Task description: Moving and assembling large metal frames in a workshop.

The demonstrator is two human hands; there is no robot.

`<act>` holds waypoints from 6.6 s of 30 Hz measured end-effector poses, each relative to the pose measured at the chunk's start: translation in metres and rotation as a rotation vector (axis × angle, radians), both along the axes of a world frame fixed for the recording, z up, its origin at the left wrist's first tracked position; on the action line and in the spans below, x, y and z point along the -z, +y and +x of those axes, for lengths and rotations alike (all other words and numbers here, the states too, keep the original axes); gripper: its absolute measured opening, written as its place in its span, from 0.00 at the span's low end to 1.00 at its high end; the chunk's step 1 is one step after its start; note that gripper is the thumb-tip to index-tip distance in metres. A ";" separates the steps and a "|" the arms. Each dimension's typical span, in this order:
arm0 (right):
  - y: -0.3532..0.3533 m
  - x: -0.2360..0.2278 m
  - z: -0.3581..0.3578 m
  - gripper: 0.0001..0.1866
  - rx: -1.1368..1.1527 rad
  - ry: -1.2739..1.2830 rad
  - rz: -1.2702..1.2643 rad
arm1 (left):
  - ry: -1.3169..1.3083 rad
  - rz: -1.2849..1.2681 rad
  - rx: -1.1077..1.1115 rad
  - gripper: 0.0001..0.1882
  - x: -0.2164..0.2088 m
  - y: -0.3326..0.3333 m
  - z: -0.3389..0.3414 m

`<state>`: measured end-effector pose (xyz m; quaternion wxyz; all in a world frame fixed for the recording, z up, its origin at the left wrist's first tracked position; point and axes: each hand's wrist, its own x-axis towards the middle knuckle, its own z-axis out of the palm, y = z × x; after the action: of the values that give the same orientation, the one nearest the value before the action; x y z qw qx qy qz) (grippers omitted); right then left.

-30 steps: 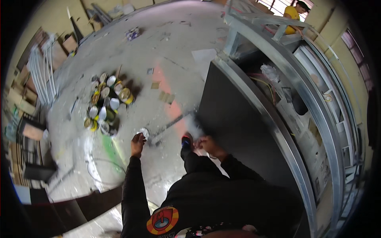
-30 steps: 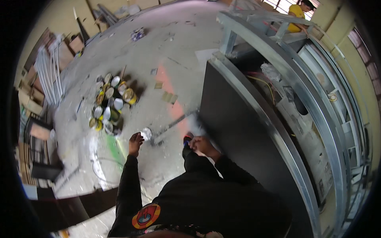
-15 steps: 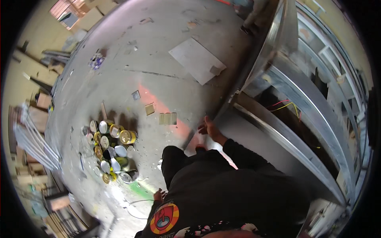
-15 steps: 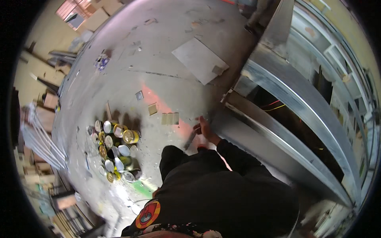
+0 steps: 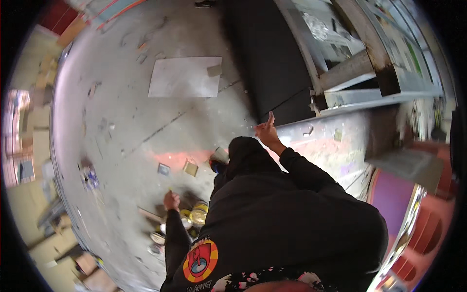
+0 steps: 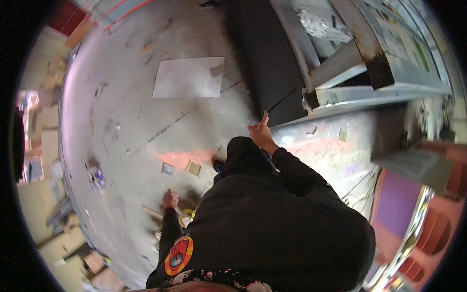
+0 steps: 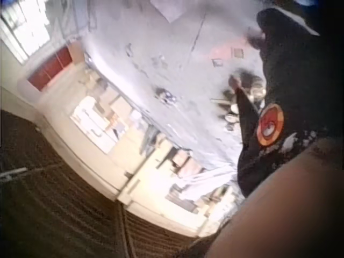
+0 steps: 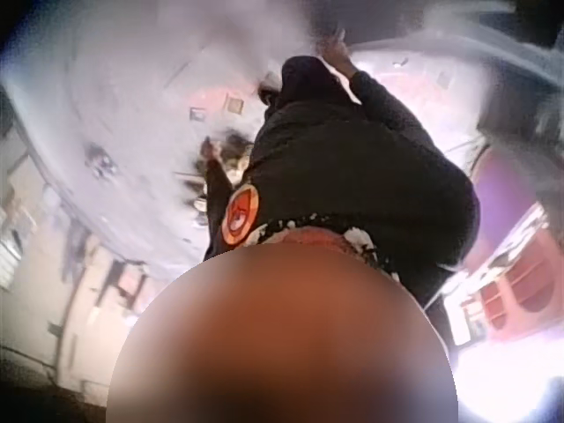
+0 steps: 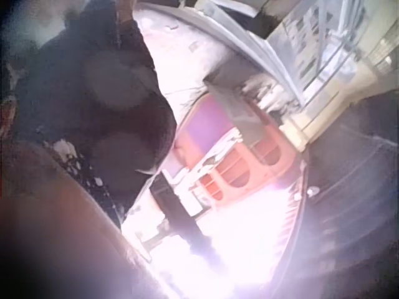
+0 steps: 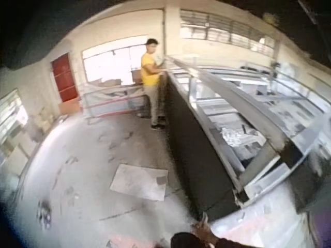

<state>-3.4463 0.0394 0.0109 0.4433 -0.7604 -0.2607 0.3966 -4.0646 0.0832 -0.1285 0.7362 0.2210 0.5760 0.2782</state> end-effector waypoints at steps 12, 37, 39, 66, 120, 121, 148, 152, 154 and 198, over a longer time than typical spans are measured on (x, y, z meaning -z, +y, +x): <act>0.039 -0.046 0.002 0.53 0.663 -0.360 0.153 | 0.325 0.157 0.482 0.17 -0.054 0.388 0.206; 0.117 -0.140 0.037 0.41 1.447 -0.653 0.062 | 0.448 0.250 1.403 0.17 -0.083 0.600 0.377; 0.117 -0.141 0.041 0.41 1.456 -0.633 0.079 | 0.484 0.233 1.419 0.17 -0.084 0.604 0.381; 0.105 -0.144 0.044 0.41 1.582 -0.582 0.103 | 0.346 0.271 1.631 0.19 -0.084 0.585 0.388; 0.106 -0.150 0.046 0.42 1.574 -0.572 0.102 | 0.372 0.397 1.688 0.23 -0.092 0.576 0.388; 0.105 -0.148 0.048 0.42 1.576 -0.563 0.073 | 0.394 0.362 1.679 0.24 -0.088 0.579 0.387; 0.109 -0.155 0.036 0.42 1.565 -0.604 0.151 | 0.355 0.223 1.641 0.22 -0.006 0.606 0.364; 0.116 -0.160 0.039 0.42 1.562 -0.582 0.132 | 0.338 0.260 1.672 0.21 0.033 0.624 0.355; 0.118 -0.169 0.035 0.41 1.579 -0.615 0.087 | 0.356 0.332 1.744 0.20 0.029 0.628 0.357; 0.081 -0.238 0.104 0.41 1.240 -0.903 0.313 | -0.022 1.535 2.294 0.15 0.014 0.607 0.365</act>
<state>-3.3425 0.1201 0.2487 0.5368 -0.7837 0.0037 -0.3125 -3.6994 0.6904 -0.1421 0.2503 0.9118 -0.2287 -0.2317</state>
